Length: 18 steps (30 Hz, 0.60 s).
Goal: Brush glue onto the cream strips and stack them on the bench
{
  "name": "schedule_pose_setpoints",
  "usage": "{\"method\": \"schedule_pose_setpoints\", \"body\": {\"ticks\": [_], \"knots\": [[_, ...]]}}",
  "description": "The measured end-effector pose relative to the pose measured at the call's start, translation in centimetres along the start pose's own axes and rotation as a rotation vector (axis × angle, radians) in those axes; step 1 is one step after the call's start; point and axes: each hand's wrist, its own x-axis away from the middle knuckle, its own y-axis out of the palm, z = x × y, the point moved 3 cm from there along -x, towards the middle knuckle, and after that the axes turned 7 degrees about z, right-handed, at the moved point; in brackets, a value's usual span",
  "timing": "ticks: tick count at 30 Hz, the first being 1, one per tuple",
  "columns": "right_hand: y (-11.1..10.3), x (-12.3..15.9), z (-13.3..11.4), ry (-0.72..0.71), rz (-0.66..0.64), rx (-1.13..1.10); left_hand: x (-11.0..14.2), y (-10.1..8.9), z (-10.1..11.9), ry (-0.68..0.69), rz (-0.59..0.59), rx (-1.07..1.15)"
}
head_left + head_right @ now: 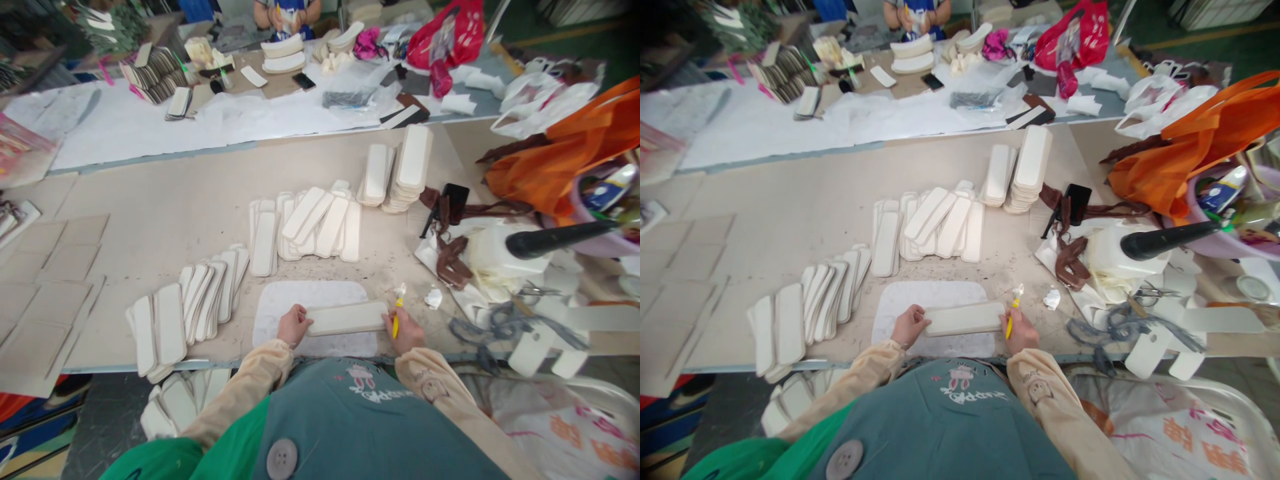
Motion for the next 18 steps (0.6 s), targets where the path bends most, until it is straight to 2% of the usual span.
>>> {"method": "schedule_pose_setpoints", "body": {"ticks": [6,12,18], "knots": [[-0.26,-0.11,0.57,-0.016,0.094,-0.024,-0.20,0.11,-0.04,0.004,-0.008,-0.011],[0.01,-0.41,0.95,0.039,0.036,-0.139,-0.06,0.09,0.09,0.032,-0.005,0.003],[-0.33,-0.60,0.81,0.091,0.004,-0.162,0.08,0.25,-0.25,-0.010,-0.005,0.041]]}}
